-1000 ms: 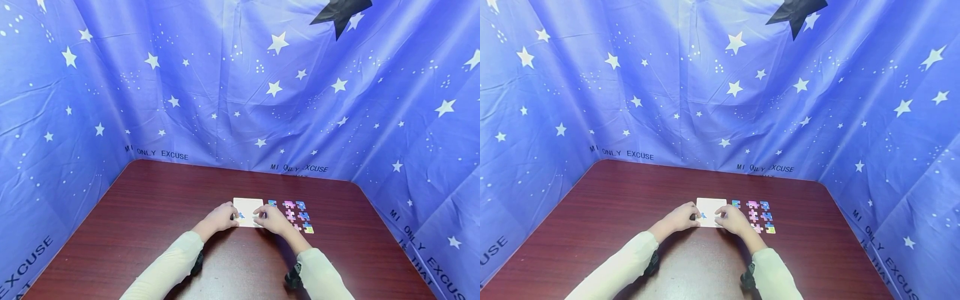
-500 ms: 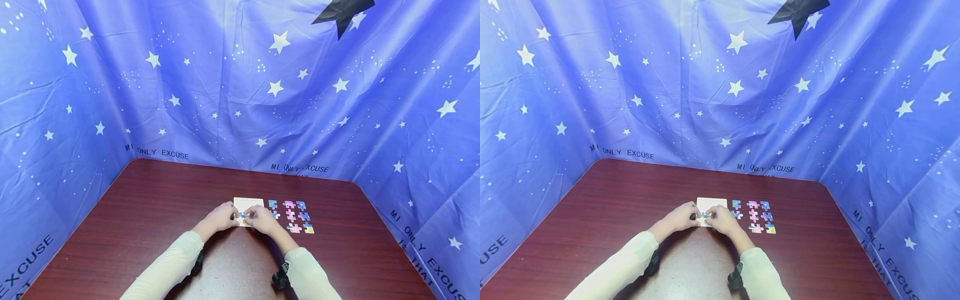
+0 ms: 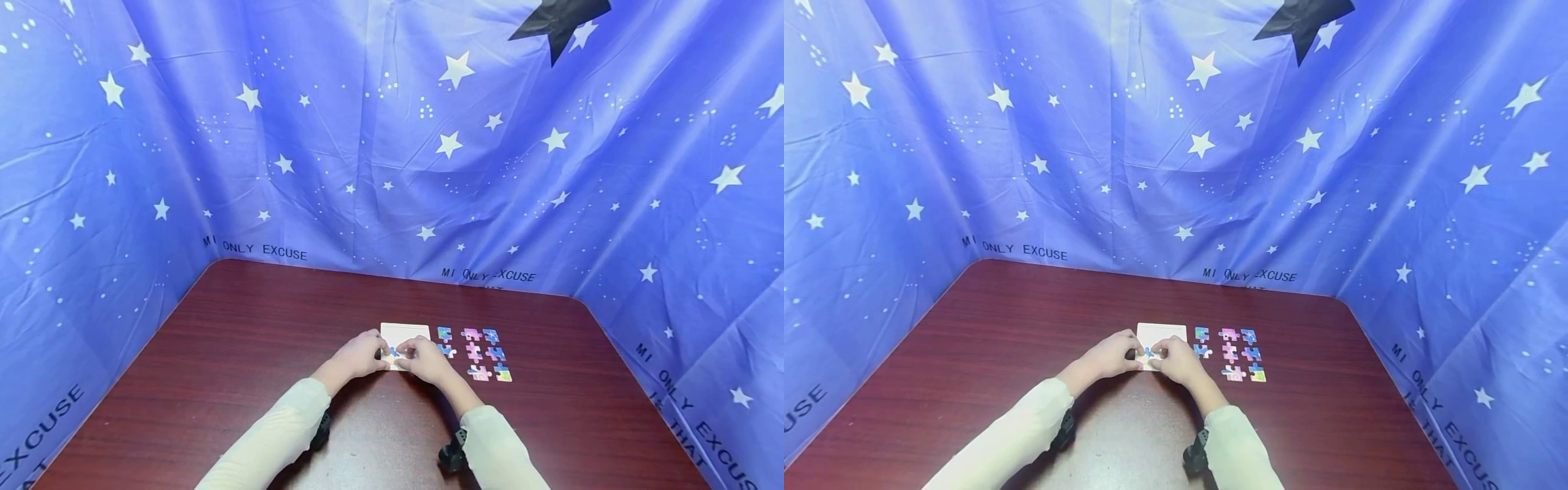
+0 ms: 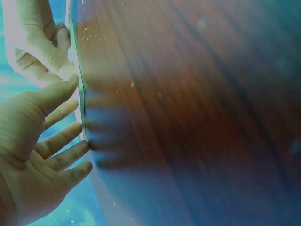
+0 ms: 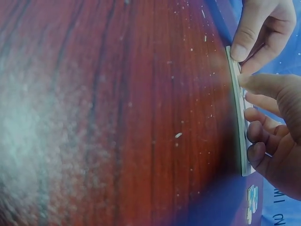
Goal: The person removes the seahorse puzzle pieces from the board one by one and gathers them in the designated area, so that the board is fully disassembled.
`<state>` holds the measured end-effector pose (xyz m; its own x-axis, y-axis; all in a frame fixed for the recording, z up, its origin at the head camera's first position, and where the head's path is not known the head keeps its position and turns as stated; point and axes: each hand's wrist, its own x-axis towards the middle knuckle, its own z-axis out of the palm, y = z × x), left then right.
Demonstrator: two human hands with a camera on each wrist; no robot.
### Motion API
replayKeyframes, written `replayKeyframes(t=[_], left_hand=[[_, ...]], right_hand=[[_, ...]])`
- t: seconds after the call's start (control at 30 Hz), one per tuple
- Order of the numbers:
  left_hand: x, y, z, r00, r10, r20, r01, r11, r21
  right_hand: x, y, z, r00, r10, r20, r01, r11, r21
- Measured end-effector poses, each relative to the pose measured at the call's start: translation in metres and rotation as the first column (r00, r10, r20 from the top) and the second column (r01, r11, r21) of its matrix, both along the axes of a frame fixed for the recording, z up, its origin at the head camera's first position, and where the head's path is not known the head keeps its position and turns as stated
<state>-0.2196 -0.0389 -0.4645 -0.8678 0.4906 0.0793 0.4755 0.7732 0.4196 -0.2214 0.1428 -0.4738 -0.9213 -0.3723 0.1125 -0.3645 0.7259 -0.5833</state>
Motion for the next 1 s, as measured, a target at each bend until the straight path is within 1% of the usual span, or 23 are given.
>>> replayKeyframes(t=[0.23, 0.43, 0.63, 0.7, 0.83, 1.0], left_hand=[[-0.0012, -0.0043, -0.0011, 1.000, 0.022, -0.007, -0.022, 0.999, -0.027], [-0.0015, -0.0055, -0.0020, 1.000, 0.026, -0.001, -0.026, 0.999, -0.029], [-0.0015, -0.0052, -0.0022, 0.999, 0.036, -0.001, -0.036, 0.999, -0.036], [-0.0020, -0.0050, -0.0019, 0.999, 0.037, 0.001, -0.037, 0.999, -0.034], [-0.0033, -0.0047, -0.0020, 0.999, 0.038, 0.006, -0.038, 0.999, -0.030], [-0.0038, -0.0044, -0.0022, 0.999, 0.035, 0.003, -0.035, 0.999, -0.030]], right_hand=[[0.0005, -0.0002, 0.0011, 1.000, -0.005, 0.015, 0.005, 1.000, 0.001], [-0.0001, 0.0001, -0.0027, 0.999, -0.017, 0.030, 0.017, 1.000, -0.007], [0.0006, 0.0000, -0.0030, 0.996, -0.018, 0.082, 0.026, 0.994, -0.106], [0.0009, -0.0006, -0.0026, 0.993, -0.031, 0.110, 0.045, 0.990, -0.134], [0.0009, -0.0014, -0.0026, 0.990, -0.049, 0.132, 0.068, 0.987, -0.143], [0.0001, -0.0022, -0.0034, 0.990, -0.058, 0.126, 0.077, 0.986, -0.146]])
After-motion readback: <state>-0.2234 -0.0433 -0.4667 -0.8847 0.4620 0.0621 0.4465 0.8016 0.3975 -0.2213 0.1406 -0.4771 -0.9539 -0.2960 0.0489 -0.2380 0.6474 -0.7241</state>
